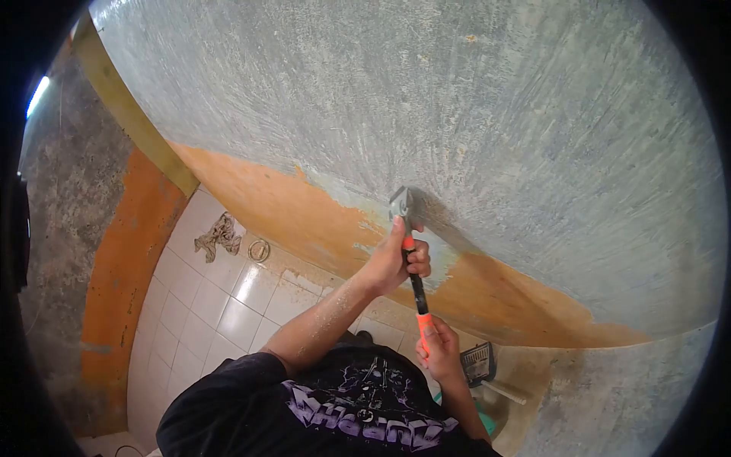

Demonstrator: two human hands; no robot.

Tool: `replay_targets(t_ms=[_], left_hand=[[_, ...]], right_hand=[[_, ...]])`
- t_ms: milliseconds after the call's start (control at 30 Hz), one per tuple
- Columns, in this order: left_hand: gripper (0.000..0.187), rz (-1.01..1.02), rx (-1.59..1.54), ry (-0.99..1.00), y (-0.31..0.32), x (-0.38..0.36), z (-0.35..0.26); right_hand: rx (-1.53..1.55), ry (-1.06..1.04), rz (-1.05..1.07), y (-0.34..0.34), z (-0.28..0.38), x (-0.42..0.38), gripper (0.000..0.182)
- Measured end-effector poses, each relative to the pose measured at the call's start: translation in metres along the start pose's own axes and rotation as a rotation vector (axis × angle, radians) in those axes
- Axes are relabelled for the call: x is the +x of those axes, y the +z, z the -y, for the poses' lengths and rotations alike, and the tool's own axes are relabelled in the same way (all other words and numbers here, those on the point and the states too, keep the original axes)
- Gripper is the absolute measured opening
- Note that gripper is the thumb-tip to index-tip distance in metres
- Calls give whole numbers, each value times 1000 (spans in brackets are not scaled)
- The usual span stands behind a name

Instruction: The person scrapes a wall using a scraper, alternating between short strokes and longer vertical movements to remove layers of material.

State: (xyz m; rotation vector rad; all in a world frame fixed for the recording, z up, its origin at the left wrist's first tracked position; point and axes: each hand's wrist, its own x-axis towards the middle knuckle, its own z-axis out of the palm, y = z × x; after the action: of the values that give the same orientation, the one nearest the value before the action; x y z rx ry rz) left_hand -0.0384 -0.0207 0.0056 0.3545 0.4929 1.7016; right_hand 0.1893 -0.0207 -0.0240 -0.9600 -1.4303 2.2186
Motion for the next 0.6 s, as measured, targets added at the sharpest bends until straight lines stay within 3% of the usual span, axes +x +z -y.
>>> replay_targets(t_ms=[233, 467, 600], left_hand=[[52, -6, 0, -8, 10, 5, 10], [55, -1, 9, 108, -12, -1, -20], [54, 32, -14, 10, -3, 2, -4]], right_hand=[[8, -49, -61, -16, -3, -4, 36], [-22, -62, -10, 16, 4, 15, 35], [-22, -48, -38, 0, 7, 5, 36]])
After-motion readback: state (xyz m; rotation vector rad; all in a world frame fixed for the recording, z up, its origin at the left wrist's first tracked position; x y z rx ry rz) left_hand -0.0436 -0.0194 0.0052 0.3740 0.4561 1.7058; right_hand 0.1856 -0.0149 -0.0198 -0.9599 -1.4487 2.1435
